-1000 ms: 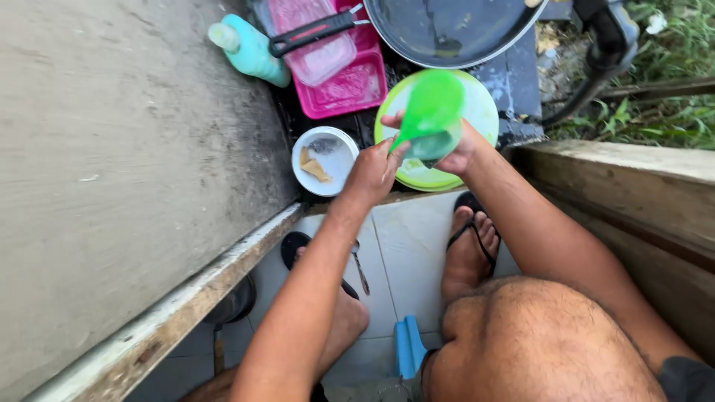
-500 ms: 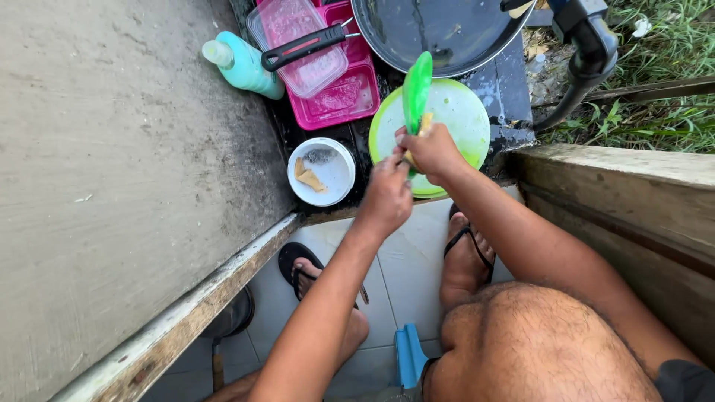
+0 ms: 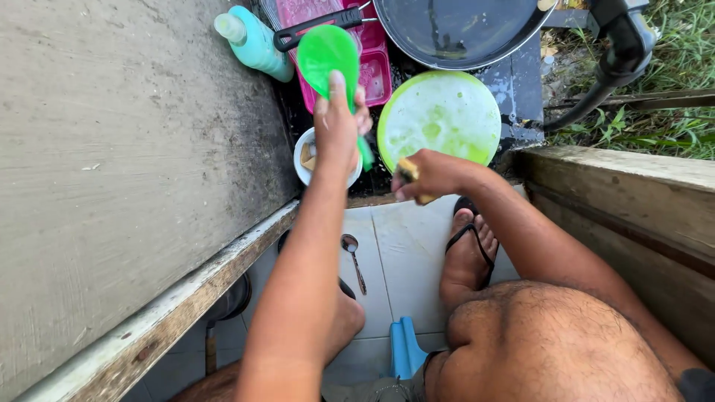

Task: Wash dishes using a sponge and soap.

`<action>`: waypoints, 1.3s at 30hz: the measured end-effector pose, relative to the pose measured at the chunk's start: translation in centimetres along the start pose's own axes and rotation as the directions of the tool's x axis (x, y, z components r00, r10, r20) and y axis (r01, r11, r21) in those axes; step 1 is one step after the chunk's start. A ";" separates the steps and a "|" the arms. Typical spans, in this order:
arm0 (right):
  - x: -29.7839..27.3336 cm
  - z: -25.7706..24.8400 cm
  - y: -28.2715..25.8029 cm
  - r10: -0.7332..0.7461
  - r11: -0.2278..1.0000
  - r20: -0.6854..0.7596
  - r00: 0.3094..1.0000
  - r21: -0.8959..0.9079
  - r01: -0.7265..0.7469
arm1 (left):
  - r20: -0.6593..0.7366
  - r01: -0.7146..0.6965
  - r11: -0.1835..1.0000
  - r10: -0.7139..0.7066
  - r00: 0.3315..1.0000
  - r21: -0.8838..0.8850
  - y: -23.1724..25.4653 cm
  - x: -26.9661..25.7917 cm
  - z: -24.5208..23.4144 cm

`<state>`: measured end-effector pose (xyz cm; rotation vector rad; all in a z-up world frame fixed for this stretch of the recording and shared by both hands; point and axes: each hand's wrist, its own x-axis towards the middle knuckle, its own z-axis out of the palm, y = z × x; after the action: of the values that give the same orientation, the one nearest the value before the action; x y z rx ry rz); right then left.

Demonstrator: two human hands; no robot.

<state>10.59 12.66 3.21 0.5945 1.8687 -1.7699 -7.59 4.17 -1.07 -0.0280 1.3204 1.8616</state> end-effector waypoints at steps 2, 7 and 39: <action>0.3 -1.2 1.4 0.079 0.995 -0.049 0.996 0.060 -0.076 | 0.071 0.021 0.957 -0.043 0.997 0.289 -0.3 -2.4 -1.7; 1.6 -4.4 5.8 0.094 0.807 -0.233 0.968 0.587 0.063 | 0.199 -0.177 0.448 -0.002 0.980 0.876 -8.5 -10.9 -10.3; 2.3 -5.0 14.7 -0.138 0.854 -0.904 0.405 -0.316 -0.413 | -0.024 -0.083 0.281 0.358 0.933 0.956 -13.5 -6.1 -2.1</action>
<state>17.58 18.48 -9.53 1.6970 2.7041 -0.6664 3.96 0.13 -9.65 0.6251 2.5544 0.9571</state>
